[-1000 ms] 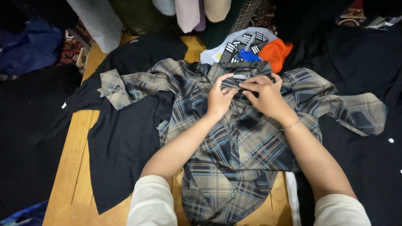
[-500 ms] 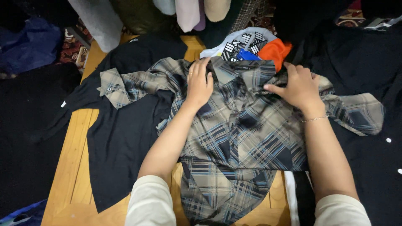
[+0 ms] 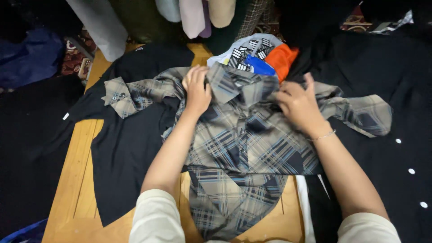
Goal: The person buttons a plaid shirt laid on a wooden surface, then folds it and sets it aside. They then pick up a black t-shirt, smooth it out, and begin folding it.
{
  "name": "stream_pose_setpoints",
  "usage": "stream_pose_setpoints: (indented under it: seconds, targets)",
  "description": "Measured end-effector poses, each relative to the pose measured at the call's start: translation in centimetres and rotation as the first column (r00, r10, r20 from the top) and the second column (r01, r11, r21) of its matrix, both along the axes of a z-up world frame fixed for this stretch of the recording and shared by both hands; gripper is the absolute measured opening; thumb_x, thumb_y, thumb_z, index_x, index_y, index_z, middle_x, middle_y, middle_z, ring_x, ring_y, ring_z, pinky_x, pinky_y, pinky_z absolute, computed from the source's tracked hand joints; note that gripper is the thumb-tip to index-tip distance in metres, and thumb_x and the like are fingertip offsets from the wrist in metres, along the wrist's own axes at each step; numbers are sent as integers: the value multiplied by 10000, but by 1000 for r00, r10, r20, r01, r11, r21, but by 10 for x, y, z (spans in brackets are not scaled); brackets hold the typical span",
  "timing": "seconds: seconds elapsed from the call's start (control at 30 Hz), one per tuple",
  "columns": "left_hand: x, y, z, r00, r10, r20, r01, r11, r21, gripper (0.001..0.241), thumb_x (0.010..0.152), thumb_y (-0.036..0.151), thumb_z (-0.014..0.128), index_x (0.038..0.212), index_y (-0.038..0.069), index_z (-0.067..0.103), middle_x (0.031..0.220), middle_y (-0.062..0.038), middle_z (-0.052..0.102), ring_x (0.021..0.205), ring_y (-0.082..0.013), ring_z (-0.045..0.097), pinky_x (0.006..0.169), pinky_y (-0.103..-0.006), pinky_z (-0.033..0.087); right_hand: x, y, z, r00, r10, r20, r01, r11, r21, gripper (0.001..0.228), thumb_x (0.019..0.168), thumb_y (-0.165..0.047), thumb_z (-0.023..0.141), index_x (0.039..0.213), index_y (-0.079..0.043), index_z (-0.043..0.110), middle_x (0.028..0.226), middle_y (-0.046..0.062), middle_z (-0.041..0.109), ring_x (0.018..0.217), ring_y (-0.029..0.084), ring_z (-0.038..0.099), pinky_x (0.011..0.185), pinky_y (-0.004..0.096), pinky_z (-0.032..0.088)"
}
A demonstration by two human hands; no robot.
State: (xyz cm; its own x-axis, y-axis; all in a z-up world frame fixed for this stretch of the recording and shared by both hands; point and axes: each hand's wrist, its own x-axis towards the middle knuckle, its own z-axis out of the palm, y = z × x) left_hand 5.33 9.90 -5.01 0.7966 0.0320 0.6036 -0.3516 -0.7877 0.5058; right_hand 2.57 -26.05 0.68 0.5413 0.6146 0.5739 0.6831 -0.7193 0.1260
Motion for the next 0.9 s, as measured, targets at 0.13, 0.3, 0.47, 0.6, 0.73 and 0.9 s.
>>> stream_pose_setpoints:
  seconds: [0.13, 0.3, 0.47, 0.6, 0.73, 0.9]
  targets:
    - [-11, 17, -4, 990, -121, 70, 117, 992, 52, 349, 930, 105, 612, 1277, 102, 577, 1159, -78, 684, 1253, -236, 586, 1207, -536, 188, -36, 10, -51, 995, 102, -6, -101, 990, 96, 137, 955, -218, 608, 887, -244, 725, 958, 55, 740, 993, 251, 728, 868, 427, 544]
    - [-27, 41, -7, 950, -156, -271, 236, 927, 292, 439, 951, 172, 650, 1372, 86, 561, 1333, -154, 658, 1265, -308, 613, 1086, -470, 425, -100, 57, 28, 854, -85, -513, 113, 993, 23, 412, 1010, -500, 576, 1084, -101, 645, 1009, 164, 700, 959, 363, 728, 737, 502, 595]
    - [-86, 50, 66, 910, -101, -402, 296, 836, 462, 845, 643, 725, 735, 1185, 78, 702, 1165, -137, 682, 1145, -330, 625, 936, -476, 472, -111, 25, 47, 780, -349, -519, 171, 917, -360, 1170, 647, -959, 617, 1289, 19, 625, 1201, 217, 636, 1135, 378, 664, 856, 490, 613]
    - [-92, 64, 56, 879, -155, -451, 403, 747, 529, 1120, 380, 848, 812, 1181, 70, 720, 1091, -52, 640, 1134, -279, 577, 862, -419, 471, -126, 19, 31, 750, -419, -512, 101, 837, -537, 1167, 560, -928, 750, 1312, -46, 611, 1297, 136, 559, 1276, 333, 522, 992, 456, 478]
    - [-102, 57, 45, 863, -247, -441, 445, 783, 434, 729, 475, 679, 864, 962, 156, 718, 1114, 28, 480, 1168, -261, 457, 885, -414, 390, -138, 25, 22, 681, -321, -658, 13, 904, -427, 887, 763, -655, 820, 1306, 17, 619, 1411, 174, 496, 1366, 369, 434, 1017, 437, 402]
    - [-110, 52, 27, 880, -463, -108, 452, 747, 488, 462, 757, 593, 705, 983, 194, 649, 1236, 90, 605, 1316, -188, 461, 1043, -448, 302, -152, 24, 17, 522, 147, -840, 23, 982, 186, 401, 815, -96, 764, 1180, 42, 669, 1158, 245, 719, 1166, 413, 660, 1024, 477, 492]
